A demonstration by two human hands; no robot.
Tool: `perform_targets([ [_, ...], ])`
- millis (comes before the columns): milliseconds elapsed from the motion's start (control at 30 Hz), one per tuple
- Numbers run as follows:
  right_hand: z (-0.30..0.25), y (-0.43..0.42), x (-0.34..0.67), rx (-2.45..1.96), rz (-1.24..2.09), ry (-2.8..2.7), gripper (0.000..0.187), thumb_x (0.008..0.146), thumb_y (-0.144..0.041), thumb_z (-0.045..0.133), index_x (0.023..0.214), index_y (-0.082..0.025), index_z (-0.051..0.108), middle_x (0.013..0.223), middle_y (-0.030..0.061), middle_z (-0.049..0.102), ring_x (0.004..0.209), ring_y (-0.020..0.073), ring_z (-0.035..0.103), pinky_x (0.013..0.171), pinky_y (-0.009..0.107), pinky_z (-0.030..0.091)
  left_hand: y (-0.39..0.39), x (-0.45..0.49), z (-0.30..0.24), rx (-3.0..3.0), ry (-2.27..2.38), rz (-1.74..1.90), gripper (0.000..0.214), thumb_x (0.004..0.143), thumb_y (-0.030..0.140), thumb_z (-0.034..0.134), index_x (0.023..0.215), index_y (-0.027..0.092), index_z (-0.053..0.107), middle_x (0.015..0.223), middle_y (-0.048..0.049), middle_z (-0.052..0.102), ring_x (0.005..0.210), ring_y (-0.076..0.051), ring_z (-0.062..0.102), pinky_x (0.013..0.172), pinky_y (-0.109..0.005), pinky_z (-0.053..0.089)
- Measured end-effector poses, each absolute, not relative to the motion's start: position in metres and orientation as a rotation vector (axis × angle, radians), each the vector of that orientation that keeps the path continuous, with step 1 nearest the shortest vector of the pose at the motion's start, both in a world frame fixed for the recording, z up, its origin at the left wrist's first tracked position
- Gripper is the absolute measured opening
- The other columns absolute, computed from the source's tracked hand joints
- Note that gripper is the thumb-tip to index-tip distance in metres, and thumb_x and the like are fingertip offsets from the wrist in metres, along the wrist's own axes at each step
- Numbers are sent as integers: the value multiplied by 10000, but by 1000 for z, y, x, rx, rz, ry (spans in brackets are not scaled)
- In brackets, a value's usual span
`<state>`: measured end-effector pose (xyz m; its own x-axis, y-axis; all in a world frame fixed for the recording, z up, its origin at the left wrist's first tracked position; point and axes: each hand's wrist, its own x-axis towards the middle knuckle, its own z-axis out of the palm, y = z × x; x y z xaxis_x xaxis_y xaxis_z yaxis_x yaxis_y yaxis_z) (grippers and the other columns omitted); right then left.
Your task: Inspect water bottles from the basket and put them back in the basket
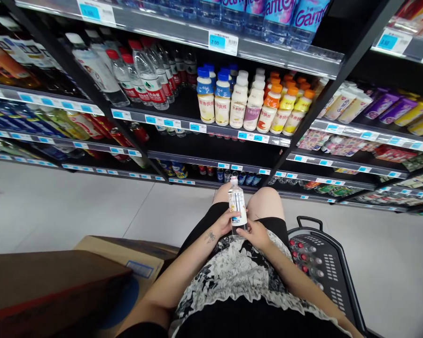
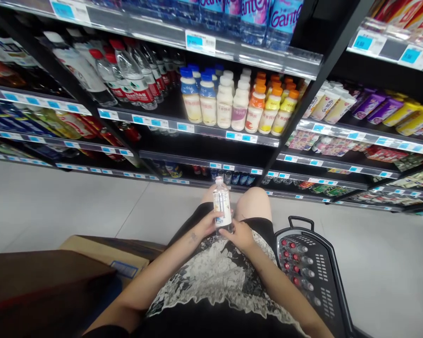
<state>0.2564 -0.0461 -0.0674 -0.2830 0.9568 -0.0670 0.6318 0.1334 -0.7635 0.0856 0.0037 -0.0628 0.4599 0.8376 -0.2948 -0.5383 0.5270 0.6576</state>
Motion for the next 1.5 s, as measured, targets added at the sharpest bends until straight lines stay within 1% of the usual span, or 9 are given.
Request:
perform_targets([
  [233, -71, -48, 256, -1604, 926, -1907, 500, 941, -658, 499, 963, -177, 632, 730, 39, 663, 672, 200, 619, 609, 256, 321, 7, 92, -63, 442, 727, 918, 354, 749, 180, 741, 1084, 74, 697, 1053, -146, 736, 983, -273, 691, 915, -371, 545],
  [367, -70, -50, 255, -1606, 947, -1814, 498, 954, -612, 510, 1205, -182, 517, 965, 55, 703, 798, 213, 661, 676, 264, 376, 7, 92, -63, 419, 724, 931, 361, 751, 179, 742, 1093, 75, 686, 1036, -140, 735, 993, -262, 693, 943, -362, 537],
  [600, -61, -49, 251, -1748, 1064, -1714, 734, 766, -679, 740, 1255, -205, 467, 993, 33, 706, 845, 231, 679, 700, 287, 415, 6, 96, -63, 424, 716, 933, 457, 719, 109, 759, 1155, 130, 626, 1007, -89, 734, 919, -238, 700, 916, -377, 534],
  [767, -67, -47, 250, -1655, 1140, -1594, 649, 714, -598, 804, 1152, -211, 523, 912, 22, 703, 795, 223, 677, 695, 303, 466, 3, 93, -57, 428, 635, 887, 537, 689, 104, 680, 1221, 125, 610, 1101, -111, 715, 1051, -279, 671, 991, -420, 496],
  [900, -70, -40, 259, -1212, 1469, -1271, 653, 679, -503, 797, 1191, -204, 526, 1109, 89, 695, 954, 261, 678, 785, 362, 547, 5, 87, -55, 472, 529, 911, 487, 769, 173, 662, 1253, 142, 619, 1054, -89, 711, 953, -232, 664, 871, -347, 506],
  [1067, -73, -40, 277, -880, 1887, -985, 582, 638, -424, 676, 1142, -150, 576, 973, 131, 712, 896, 301, 694, 910, 474, 534, 8, 85, -58, 560, 475, 872, 510, 795, 212, 734, 1293, 173, 630, 1154, -83, 686, 981, -182, 637, 862, -288, 470],
  [1167, -74, -43, 280, -854, 1922, -937, 558, 661, -519, 640, 1077, -150, 592, 884, 123, 686, 829, 286, 671, 909, 480, 520, 7, 88, -59, 600, 503, 865, 548, 784, 190, 767, 1312, 203, 620, 1271, -89, 646, 1045, -176, 629, 901, -284, 455],
  [1333, -69, -43, 285, -784, 2033, -903, 880, 693, -948, 277, 1012, -175, 553, 630, 41, 545, 586, 221, 526, 852, 492, 496, 3, 96, -58, 704, 464, 820, 499, 756, 208, 831, 1224, 176, 660, 1198, -117, 668, 1006, -195, 644, 919, -315, 465],
  [1500, -79, -44, 297, -719, 2190, -1013, 1059, 519, -1049, -86, 880, -224, 473, 411, -52, 378, 388, 164, 368, 747, 464, 466, -1, 102, -59, 801, 441, 704, 547, 728, 228, 874, 1228, 139, 671, 1239, -155, 668, 1140, -249, 626, 1047, -367, 402],
])
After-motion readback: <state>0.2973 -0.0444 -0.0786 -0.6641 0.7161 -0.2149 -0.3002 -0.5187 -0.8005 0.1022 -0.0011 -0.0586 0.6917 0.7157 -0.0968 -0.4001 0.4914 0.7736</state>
